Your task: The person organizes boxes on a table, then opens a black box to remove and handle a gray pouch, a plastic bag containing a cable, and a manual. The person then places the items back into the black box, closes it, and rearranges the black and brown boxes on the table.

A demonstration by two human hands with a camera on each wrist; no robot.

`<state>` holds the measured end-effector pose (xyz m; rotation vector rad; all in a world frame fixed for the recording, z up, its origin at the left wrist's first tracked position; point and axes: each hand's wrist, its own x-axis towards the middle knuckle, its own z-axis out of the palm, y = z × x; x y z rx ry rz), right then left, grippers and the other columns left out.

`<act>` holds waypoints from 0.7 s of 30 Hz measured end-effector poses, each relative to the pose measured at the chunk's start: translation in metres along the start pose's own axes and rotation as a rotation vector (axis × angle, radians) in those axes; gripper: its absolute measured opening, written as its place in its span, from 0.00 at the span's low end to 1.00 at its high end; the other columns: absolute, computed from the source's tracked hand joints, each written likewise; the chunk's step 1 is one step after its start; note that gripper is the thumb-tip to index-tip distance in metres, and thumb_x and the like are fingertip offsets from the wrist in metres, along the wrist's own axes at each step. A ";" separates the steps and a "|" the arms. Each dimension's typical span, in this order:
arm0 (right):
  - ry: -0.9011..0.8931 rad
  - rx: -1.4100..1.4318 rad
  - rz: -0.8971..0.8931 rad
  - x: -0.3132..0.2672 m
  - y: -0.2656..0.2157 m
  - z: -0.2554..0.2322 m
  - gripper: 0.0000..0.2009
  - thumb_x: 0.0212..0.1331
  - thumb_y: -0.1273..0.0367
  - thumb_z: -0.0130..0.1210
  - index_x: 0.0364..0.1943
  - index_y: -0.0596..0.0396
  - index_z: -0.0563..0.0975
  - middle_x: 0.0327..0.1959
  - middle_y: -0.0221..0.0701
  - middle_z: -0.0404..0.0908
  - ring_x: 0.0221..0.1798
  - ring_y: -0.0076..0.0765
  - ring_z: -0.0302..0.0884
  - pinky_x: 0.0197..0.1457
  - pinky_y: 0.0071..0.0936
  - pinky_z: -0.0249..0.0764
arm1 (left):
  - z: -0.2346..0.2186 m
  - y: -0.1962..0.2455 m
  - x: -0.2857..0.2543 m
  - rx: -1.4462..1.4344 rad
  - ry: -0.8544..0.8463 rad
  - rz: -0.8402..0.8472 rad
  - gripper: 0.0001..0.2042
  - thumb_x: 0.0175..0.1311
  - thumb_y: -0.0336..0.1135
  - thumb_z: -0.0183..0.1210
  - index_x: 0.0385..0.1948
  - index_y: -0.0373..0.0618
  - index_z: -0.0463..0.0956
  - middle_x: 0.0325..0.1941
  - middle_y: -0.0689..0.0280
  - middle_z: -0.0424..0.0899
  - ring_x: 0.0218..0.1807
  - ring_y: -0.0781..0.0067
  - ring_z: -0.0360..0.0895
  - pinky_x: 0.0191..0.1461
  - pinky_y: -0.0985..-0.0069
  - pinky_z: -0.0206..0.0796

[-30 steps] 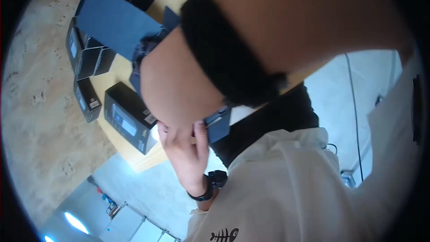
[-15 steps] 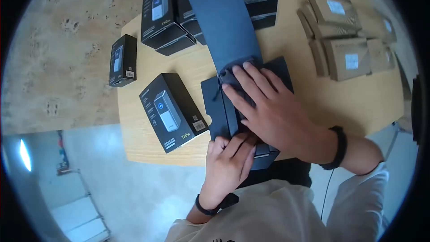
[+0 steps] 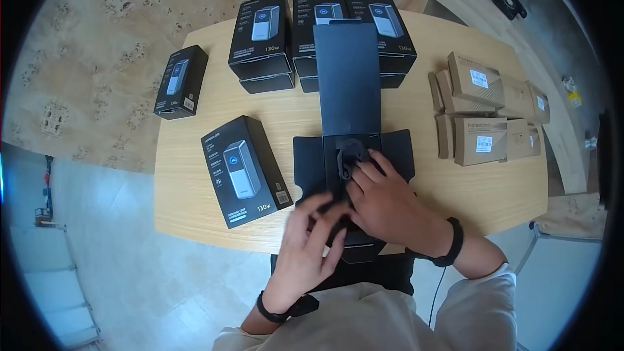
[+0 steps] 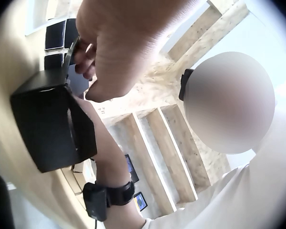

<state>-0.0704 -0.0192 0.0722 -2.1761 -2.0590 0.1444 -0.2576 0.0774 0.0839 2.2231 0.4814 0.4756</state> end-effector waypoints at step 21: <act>0.166 0.085 0.015 -0.014 0.002 -0.007 0.25 0.64 0.68 0.57 0.65 0.66 0.74 0.64 0.48 0.80 0.74 0.50 0.72 0.80 0.51 0.63 | 0.027 0.001 0.014 0.422 -0.172 0.191 0.23 0.64 0.38 0.68 0.59 0.39 0.79 0.67 0.57 0.80 0.76 0.59 0.67 0.80 0.54 0.51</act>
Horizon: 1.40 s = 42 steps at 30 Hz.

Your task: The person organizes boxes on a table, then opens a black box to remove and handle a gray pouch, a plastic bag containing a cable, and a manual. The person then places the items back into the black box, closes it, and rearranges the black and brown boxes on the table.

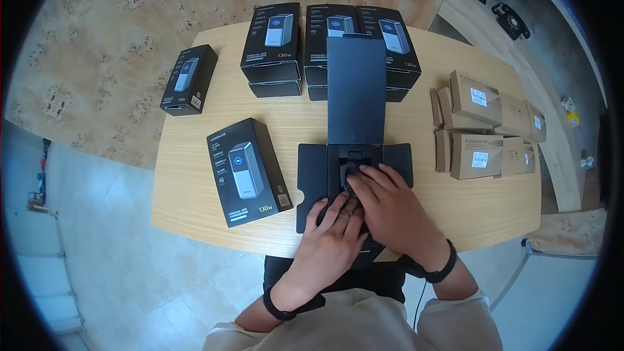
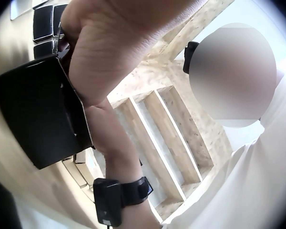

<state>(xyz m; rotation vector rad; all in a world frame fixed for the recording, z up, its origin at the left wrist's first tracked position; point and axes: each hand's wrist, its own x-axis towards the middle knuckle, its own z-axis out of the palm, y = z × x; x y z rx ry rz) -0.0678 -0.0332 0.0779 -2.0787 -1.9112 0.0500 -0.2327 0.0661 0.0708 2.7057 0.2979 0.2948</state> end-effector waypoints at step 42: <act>-0.266 0.035 0.091 0.024 -0.015 -0.004 0.16 0.56 0.68 0.64 0.47 0.62 0.84 0.55 0.43 0.81 0.70 0.49 0.73 0.83 0.58 0.54 | -0.006 -0.017 -0.032 -0.369 0.169 -0.092 0.29 0.62 0.26 0.67 0.68 0.40 0.75 0.73 0.49 0.73 0.66 0.44 0.77 0.68 0.58 0.73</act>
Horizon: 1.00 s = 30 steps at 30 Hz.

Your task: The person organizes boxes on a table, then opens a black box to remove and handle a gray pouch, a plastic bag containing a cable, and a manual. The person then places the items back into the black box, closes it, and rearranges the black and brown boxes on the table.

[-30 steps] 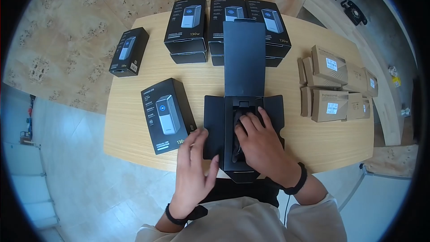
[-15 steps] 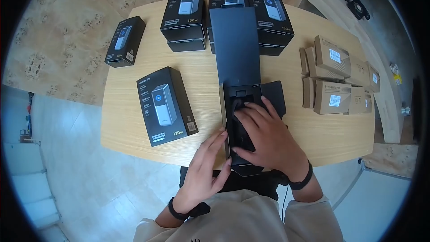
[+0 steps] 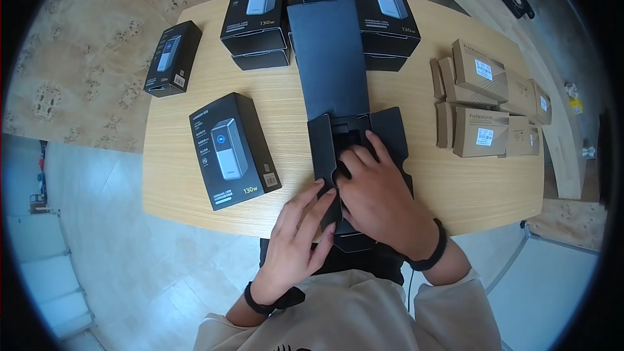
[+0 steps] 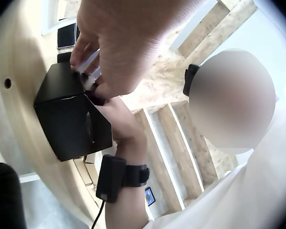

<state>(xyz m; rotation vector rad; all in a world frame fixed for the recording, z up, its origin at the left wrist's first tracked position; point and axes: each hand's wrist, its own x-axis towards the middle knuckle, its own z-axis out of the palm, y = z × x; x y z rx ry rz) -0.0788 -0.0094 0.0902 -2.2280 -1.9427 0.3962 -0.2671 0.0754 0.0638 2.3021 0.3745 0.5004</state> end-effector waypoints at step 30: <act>0.478 0.607 0.228 -0.037 0.018 0.021 0.09 0.58 0.78 0.64 0.43 0.53 0.84 0.41 0.34 0.81 0.38 0.41 0.83 0.39 0.32 0.78 | 0.023 0.003 0.018 0.078 0.048 -0.023 0.24 0.61 0.26 0.68 0.61 0.41 0.78 0.75 0.48 0.70 0.76 0.37 0.67 0.75 0.50 0.64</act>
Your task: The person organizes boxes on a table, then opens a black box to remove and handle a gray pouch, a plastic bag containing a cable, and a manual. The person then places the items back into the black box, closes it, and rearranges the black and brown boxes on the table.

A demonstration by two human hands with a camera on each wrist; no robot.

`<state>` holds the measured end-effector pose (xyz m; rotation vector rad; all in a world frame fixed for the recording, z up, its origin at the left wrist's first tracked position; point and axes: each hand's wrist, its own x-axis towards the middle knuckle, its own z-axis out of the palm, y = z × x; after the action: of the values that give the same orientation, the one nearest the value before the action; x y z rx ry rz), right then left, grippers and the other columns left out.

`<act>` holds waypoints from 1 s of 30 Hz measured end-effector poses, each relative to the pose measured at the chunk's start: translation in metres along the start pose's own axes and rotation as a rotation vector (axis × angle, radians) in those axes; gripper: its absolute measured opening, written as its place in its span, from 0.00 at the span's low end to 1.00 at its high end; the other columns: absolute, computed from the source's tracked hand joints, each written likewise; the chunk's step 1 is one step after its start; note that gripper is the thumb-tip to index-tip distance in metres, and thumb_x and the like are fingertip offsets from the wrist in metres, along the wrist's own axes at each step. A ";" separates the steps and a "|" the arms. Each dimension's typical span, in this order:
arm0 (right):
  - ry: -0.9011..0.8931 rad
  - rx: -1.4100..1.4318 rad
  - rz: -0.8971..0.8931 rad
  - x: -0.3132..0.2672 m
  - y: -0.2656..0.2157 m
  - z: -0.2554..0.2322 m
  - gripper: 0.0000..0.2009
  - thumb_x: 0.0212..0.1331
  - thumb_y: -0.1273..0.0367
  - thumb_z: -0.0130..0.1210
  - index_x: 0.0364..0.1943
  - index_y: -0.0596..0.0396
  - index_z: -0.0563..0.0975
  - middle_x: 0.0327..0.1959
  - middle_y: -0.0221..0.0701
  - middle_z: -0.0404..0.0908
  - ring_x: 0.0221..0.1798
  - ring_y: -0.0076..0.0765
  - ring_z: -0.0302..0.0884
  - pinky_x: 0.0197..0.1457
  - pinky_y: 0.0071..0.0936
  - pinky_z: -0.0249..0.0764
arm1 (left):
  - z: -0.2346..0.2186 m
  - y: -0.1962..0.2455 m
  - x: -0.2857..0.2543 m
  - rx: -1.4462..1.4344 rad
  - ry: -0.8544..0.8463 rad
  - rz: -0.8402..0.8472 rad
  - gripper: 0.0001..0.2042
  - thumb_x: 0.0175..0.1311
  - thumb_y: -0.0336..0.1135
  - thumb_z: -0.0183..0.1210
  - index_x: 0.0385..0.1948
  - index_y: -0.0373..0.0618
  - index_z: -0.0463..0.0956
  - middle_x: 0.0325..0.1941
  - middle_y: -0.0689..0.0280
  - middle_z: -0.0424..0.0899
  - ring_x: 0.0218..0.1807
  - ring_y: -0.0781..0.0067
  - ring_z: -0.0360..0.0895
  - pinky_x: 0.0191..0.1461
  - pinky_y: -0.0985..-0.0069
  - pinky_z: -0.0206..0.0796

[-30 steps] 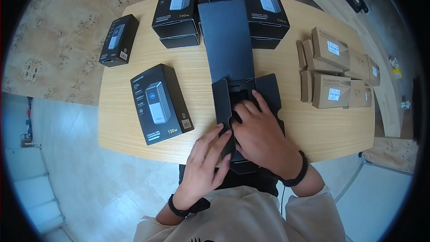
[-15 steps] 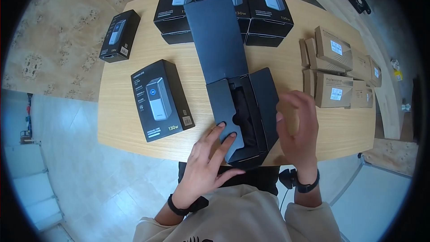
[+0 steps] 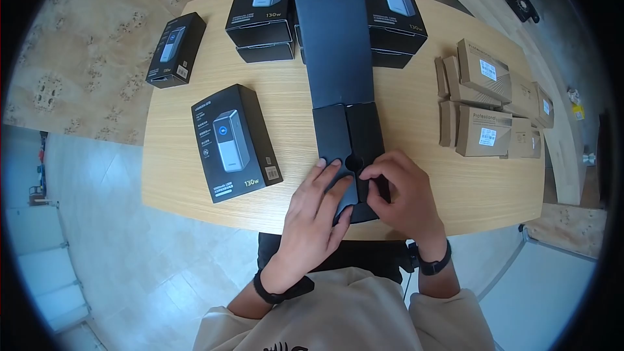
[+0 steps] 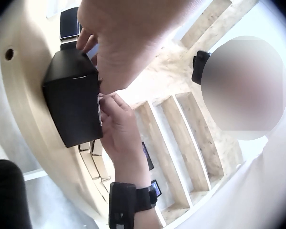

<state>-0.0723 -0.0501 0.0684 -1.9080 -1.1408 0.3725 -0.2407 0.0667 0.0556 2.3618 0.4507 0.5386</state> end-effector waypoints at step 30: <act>0.189 0.476 0.142 0.056 0.035 0.000 0.35 0.64 0.82 0.57 0.77 0.52 0.66 0.65 0.34 0.79 0.40 0.19 0.75 0.47 0.18 0.74 | -0.006 -0.001 -0.001 0.140 -0.166 0.042 0.25 0.68 0.30 0.61 0.69 0.51 0.77 0.80 0.58 0.69 0.82 0.49 0.63 0.83 0.46 0.49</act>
<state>-0.0223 -0.0114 0.0497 -1.5661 -0.7160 0.4822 -0.2447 0.0697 0.0585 2.5310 0.3740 0.3361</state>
